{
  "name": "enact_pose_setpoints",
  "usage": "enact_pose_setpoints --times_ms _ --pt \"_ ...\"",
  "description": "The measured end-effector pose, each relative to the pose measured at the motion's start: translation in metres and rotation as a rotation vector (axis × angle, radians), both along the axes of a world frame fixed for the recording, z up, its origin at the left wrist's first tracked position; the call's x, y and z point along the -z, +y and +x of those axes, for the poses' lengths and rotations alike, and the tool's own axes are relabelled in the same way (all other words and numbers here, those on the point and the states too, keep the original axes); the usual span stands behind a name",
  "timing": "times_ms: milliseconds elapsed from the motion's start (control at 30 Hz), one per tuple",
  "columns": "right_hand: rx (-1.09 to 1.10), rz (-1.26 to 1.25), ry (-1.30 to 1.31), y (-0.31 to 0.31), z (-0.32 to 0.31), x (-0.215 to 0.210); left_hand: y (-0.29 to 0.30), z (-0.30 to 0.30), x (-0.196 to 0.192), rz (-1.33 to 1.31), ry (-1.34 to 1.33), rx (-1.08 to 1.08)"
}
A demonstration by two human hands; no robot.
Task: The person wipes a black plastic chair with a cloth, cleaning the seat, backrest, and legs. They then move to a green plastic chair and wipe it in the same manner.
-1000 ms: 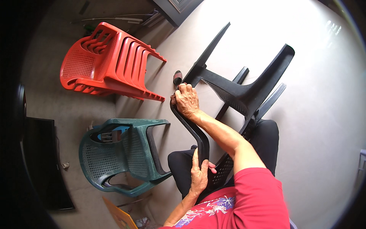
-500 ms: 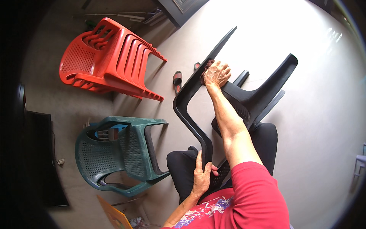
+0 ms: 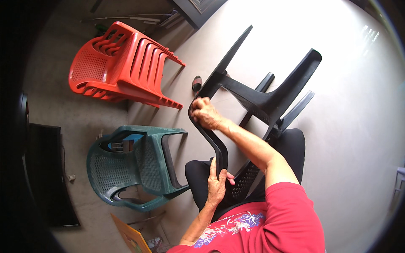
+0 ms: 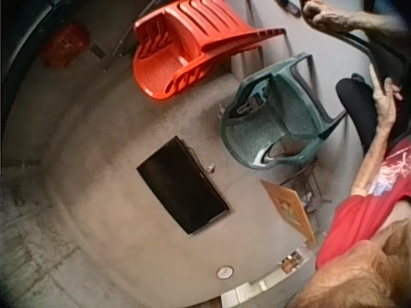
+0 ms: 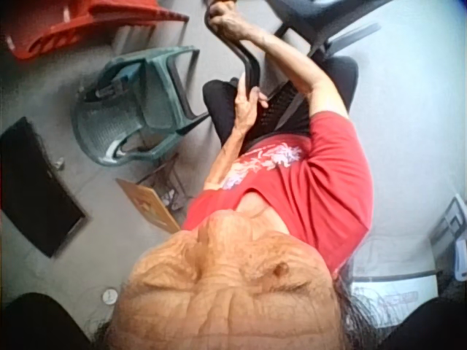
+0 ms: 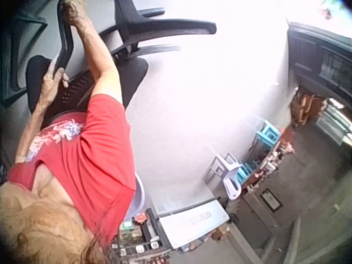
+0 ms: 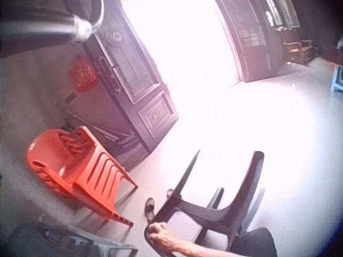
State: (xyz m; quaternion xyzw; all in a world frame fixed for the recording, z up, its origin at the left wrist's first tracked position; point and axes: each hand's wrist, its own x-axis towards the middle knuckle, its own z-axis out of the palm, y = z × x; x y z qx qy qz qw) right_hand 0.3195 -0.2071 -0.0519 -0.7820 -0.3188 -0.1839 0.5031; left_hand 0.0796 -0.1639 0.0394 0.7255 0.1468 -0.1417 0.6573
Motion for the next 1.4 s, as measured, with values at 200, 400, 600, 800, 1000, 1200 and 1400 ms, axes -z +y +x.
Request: enact_pose_setpoints --times_ms 200,400,600,800,1000,1200,1400 --pt "-0.217 0.093 0.418 -0.031 -0.035 -0.007 -0.002 -0.006 0.005 -0.054 0.011 -0.001" --pt "-0.381 0.291 0.456 -0.092 -0.125 -0.082 0.006 -0.011 0.020 -0.030 -0.007 -0.030" --pt "-0.207 -0.340 -0.006 -0.059 -0.154 -0.079 0.001 -0.022 0.028 -0.037 -0.046 -0.045" --pt "-0.403 -0.540 0.056 -0.034 -0.091 -0.078 0.005 -0.018 0.022 -0.032 -0.019 -0.053" --pt "-0.175 -0.489 -0.206 0.013 -0.028 -0.064 0.006 -0.022 0.026 -0.074 0.039 -0.082" --pt "0.168 -0.465 -0.184 0.039 0.034 -0.029 0.008 -0.022 0.027 -0.207 0.031 -0.088" --pt "-0.348 -0.513 -0.088 0.005 -0.033 -0.052 0.011 -0.015 0.018 -0.246 0.092 -0.121"
